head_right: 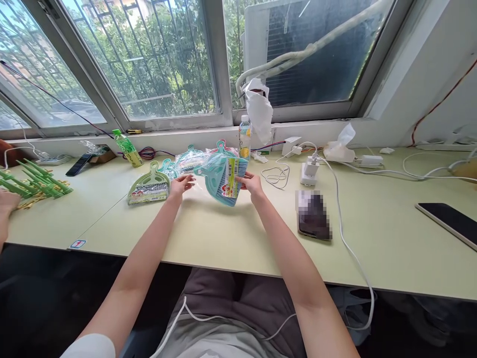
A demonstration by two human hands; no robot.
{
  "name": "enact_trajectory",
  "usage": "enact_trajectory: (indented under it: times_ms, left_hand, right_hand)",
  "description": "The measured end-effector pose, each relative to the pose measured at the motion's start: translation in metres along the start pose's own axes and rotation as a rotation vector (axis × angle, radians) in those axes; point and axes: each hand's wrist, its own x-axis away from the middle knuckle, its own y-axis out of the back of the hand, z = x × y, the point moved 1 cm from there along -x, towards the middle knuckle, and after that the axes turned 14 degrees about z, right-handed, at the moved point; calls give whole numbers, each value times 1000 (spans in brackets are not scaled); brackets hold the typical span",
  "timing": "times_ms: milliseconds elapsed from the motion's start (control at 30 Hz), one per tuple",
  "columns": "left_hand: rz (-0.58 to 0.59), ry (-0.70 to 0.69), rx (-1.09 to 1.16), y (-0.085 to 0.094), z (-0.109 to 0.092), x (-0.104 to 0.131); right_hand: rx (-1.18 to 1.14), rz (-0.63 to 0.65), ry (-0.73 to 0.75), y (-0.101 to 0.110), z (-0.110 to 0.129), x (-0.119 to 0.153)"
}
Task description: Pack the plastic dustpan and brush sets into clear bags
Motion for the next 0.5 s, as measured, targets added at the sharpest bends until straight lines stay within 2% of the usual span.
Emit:
enact_trajectory:
  times_ms: [100, 200, 267, 367, 400, 433, 500]
  left_hand:
    - [-352, -80, 49, 16, -5, -5]
    - [-677, -235, 27, 32, -14, -6]
    - [-857, -308, -69, 41, -20, -3]
    - [-1096, -281, -321, 52, -26, 7]
    - [-1123, -254, -414, 53, -27, 11]
    - [-1101, -237, -504, 53, -28, 14]
    - [-933, -252, -640, 47, -29, 16]
  right_hand:
    - [-62, -50, 7, 10, 4, 1]
    - [-138, -123, 0, 16, 2, 2]
    - [-189, -170, -5, 16, -2, 2]
    - [-230, -225, -6, 14, -8, 2]
    - [-233, -236, -6, 14, -9, 2]
    - [-233, -241, -6, 13, -10, 2]
    - [-231, -242, -7, 12, -12, 1]
